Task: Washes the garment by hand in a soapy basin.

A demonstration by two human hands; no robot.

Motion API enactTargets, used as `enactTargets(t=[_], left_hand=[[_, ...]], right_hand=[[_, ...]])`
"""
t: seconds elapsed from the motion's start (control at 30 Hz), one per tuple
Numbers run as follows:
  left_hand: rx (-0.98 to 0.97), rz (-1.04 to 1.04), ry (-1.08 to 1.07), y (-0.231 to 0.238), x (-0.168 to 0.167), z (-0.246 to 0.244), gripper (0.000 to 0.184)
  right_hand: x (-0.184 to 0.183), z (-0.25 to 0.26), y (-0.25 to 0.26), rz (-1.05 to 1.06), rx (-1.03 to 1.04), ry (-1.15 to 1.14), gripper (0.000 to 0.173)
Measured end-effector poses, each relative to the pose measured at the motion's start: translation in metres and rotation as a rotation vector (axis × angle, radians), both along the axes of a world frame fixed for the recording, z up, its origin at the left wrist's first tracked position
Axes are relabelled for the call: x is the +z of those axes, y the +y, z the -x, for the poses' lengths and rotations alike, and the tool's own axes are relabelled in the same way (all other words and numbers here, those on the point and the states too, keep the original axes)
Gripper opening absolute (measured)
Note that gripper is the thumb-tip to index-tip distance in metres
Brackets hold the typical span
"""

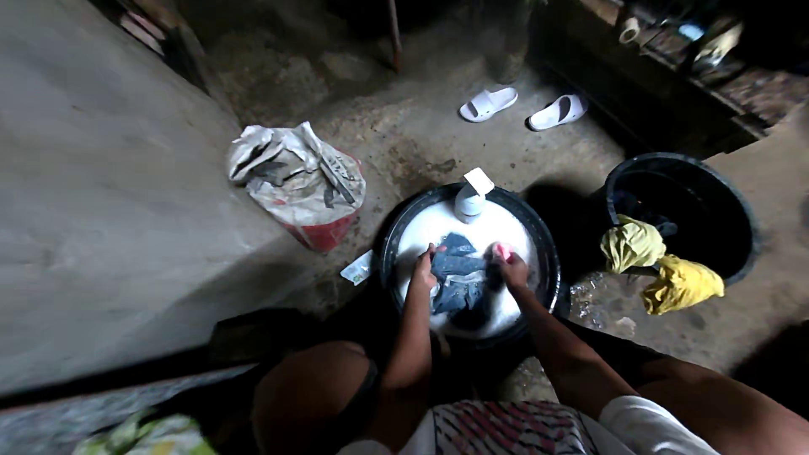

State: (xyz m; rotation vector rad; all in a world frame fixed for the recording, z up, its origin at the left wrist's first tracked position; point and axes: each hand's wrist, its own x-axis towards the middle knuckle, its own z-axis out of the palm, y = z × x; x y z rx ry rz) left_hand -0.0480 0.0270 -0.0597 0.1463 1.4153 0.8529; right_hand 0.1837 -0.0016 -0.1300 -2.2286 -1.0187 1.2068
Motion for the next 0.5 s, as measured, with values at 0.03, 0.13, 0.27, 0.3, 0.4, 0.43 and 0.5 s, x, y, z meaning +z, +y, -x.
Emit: enactTargets(t=[0.03,0.13,0.27,0.3,0.4,0.43,0.5], left_hand=[[-0.006,0.002,-0.003,0.001,-0.001,0.000,0.043],[-0.053,-0.025,0.021,-0.001,-0.005,-0.003,0.038],[-0.063,-0.053,0.032,-0.014,0.047,-0.006,0.028],[-0.096,-0.147,-0.010,-0.019,0.048,-0.002,0.029],[-0.210,-0.136,-0.006,-0.028,0.005,0.012,0.030],[-0.186,-0.079,-0.038,-0.025,-0.002,0.013,0.032],[-0.136,-0.012,-0.067,-0.018,-0.008,0.013,0.031]], right_hand=[[0.011,0.011,0.001,-0.136,-0.095,0.066,0.043],[0.051,0.055,0.000,-0.381,-0.038,0.355,0.027],[0.093,0.124,-0.016,-0.743,0.420,0.339,0.031],[0.088,0.129,-0.019,-0.774,0.503,0.265,0.035],[0.037,0.088,-0.024,-0.388,0.607,0.041,0.044],[0.029,0.066,-0.018,-0.211,0.628,-0.040,0.050],[0.038,0.049,-0.011,-0.124,0.569,-0.079,0.054]])
